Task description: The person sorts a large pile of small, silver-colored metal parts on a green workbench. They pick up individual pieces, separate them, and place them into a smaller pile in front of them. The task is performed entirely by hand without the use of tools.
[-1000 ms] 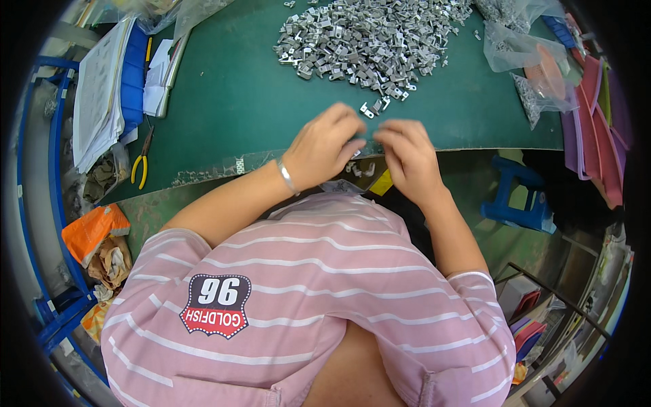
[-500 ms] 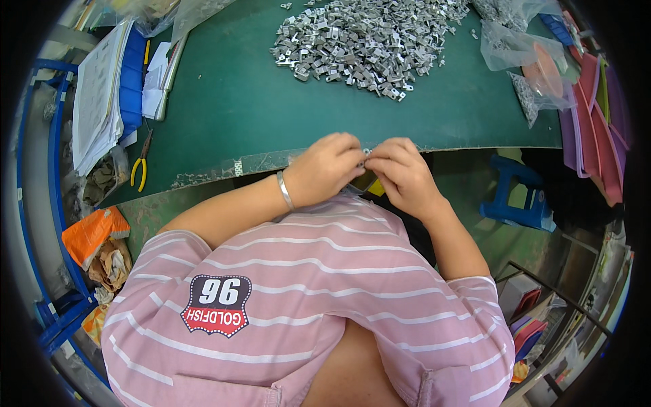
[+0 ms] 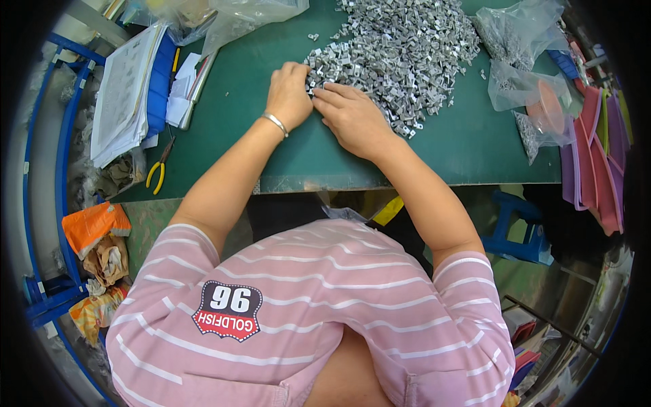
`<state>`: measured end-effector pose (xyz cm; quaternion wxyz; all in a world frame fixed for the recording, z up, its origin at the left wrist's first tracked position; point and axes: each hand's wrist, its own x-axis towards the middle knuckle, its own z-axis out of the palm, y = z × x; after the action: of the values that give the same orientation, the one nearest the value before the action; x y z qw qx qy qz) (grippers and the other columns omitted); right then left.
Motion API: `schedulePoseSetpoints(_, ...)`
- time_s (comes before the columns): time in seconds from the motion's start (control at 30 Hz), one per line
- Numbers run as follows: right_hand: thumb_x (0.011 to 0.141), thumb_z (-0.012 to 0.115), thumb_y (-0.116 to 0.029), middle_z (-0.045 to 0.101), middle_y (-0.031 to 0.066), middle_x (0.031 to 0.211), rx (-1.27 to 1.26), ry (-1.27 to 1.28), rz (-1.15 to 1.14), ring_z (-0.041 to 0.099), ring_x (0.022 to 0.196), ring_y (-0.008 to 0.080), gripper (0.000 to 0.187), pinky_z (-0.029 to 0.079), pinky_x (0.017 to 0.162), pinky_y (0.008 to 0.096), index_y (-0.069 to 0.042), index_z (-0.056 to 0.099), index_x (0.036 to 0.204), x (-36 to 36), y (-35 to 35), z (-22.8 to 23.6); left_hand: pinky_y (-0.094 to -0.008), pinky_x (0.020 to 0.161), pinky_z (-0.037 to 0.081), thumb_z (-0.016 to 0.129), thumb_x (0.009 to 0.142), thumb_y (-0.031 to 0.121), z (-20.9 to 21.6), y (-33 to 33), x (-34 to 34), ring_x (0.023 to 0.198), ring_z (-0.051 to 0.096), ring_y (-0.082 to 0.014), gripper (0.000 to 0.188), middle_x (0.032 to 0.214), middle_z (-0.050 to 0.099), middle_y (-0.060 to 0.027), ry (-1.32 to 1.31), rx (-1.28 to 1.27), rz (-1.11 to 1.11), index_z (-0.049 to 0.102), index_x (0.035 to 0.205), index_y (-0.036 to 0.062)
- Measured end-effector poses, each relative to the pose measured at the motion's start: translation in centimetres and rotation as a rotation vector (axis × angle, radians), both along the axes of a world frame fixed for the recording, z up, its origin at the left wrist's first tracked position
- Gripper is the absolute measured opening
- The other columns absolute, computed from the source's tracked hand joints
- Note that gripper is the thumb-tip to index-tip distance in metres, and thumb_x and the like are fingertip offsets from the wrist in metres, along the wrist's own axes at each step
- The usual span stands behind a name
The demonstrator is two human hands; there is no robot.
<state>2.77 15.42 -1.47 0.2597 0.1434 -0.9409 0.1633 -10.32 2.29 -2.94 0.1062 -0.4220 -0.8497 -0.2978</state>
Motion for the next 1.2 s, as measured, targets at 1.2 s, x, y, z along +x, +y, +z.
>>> schedulePoseSetpoints(1.2, 0.079, 0.073, -0.003, 0.062, 0.0117, 0.083, -0.518, -0.142, -0.324, 0.062, 0.078, 0.0307, 0.009, 0.05, 0.07, 0.039, -0.003, 0.069, 0.087, 14.6, -0.8, 1.0, -0.0228, 0.067, 0.052, 0.068, 0.093, 0.011, 3.5, -3.2, 11.6, 0.079, 0.064, -0.0123, 0.018, 0.098, 0.068, -0.0075, -1.504, 0.284, -0.202, 0.066, 0.104, -0.0028)
